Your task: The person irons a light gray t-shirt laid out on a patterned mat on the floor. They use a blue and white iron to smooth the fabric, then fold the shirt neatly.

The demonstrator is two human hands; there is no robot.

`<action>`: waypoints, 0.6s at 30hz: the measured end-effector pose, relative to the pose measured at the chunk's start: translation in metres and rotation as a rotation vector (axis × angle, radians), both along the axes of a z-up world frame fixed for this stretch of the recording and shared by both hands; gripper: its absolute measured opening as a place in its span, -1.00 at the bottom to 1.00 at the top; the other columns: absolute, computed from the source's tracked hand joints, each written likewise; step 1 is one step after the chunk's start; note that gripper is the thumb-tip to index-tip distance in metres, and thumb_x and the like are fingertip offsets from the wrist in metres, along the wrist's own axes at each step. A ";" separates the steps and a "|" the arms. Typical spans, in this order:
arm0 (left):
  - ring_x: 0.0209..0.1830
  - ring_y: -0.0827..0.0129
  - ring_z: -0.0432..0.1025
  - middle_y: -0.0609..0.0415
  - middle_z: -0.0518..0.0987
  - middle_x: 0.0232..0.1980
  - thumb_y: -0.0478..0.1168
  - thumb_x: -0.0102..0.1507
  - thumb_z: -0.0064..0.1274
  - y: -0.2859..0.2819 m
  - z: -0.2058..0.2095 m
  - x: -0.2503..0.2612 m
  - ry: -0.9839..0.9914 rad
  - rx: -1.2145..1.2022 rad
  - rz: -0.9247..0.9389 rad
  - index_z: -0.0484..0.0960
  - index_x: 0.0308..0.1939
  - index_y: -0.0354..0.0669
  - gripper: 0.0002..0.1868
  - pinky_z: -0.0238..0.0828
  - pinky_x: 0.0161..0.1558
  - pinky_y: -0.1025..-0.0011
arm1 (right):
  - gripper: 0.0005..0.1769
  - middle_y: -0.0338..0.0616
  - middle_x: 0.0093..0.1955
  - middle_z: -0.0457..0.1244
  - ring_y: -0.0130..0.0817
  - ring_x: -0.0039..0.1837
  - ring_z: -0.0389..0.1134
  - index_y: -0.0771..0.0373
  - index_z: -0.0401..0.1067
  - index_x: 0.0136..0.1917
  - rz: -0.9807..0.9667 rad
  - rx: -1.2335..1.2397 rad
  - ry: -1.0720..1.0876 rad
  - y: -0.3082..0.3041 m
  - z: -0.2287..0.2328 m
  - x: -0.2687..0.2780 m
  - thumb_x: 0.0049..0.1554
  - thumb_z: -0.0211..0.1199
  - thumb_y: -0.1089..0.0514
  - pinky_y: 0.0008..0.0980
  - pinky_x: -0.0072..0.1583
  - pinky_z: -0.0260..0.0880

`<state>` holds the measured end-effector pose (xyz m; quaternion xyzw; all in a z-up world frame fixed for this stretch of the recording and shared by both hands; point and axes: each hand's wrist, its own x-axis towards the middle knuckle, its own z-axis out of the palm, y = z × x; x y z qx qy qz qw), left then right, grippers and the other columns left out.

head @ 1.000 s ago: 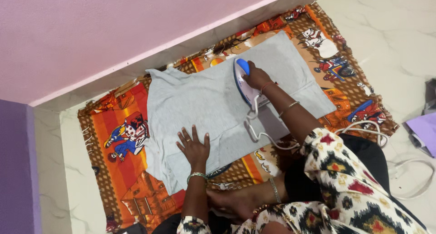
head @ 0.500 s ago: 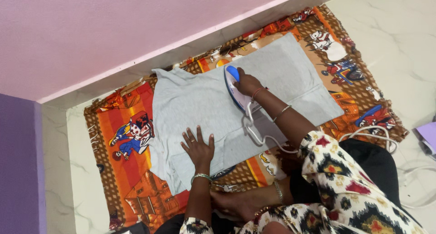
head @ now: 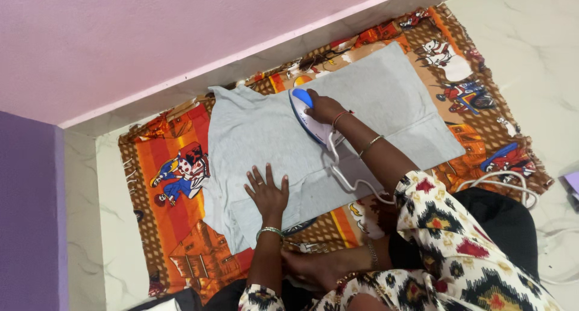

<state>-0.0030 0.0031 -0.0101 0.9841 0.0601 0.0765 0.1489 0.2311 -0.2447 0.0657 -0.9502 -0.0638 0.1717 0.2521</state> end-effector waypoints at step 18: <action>0.63 -0.25 -0.17 -0.35 0.05 0.59 0.32 0.32 -0.13 0.002 0.002 0.003 -0.020 0.009 0.002 0.30 0.51 0.04 -0.23 -0.31 0.45 -0.37 | -0.13 0.19 0.16 0.37 0.13 0.19 0.40 0.05 -0.06 0.62 0.131 -0.070 -0.013 0.005 0.010 0.013 0.17 0.25 -0.10 0.04 0.21 0.37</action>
